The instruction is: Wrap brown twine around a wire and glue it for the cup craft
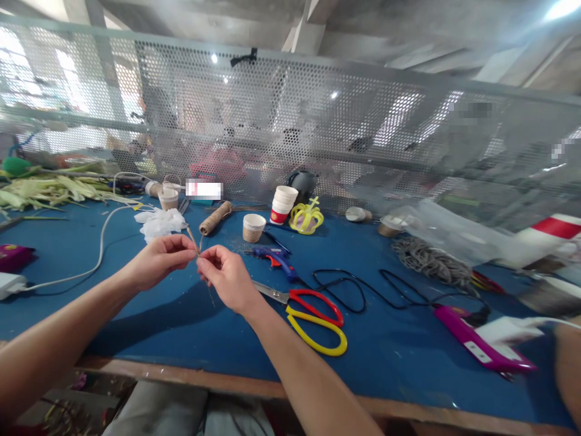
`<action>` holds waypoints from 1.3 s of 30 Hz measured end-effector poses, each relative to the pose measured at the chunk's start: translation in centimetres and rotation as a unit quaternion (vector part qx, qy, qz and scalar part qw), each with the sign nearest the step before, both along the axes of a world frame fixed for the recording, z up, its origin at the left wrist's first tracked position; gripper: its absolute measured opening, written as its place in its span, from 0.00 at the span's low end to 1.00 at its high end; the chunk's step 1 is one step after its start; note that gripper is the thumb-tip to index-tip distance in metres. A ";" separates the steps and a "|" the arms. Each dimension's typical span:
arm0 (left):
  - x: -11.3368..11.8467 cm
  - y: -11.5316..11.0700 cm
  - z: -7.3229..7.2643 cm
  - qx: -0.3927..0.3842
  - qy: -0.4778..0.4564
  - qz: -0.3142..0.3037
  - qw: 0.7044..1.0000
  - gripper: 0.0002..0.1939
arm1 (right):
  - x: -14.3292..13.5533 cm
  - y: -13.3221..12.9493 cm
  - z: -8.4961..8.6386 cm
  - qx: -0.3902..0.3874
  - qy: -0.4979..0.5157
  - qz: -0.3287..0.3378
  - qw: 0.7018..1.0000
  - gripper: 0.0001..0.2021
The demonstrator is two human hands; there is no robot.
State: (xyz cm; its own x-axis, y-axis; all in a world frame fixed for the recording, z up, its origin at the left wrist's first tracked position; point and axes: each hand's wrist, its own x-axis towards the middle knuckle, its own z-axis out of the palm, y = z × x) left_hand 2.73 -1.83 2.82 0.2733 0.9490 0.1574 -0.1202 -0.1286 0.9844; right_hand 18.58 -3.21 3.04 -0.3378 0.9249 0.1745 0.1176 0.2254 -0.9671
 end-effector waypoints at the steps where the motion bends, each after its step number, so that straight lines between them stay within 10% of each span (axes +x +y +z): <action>1: 0.1 0.0 0.0 -0.002 -0.005 0.003 1.000 0.08 | 0.0 0.0 0.0 0.000 0.001 0.000 1.000 0.08; 39: 0.9 -0.6 -0.3 -0.038 -0.062 0.046 0.996 0.13 | -0.3 -0.5 0.1 0.090 -0.062 -0.060 0.992 0.07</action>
State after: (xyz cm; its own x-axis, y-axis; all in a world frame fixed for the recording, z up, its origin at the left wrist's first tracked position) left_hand 3.60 -2.38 2.52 0.1678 0.9795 0.1117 -0.2334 -0.0706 0.9698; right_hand 18.24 -3.71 3.11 -0.2563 0.9176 0.3040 0.2703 0.3700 -0.8888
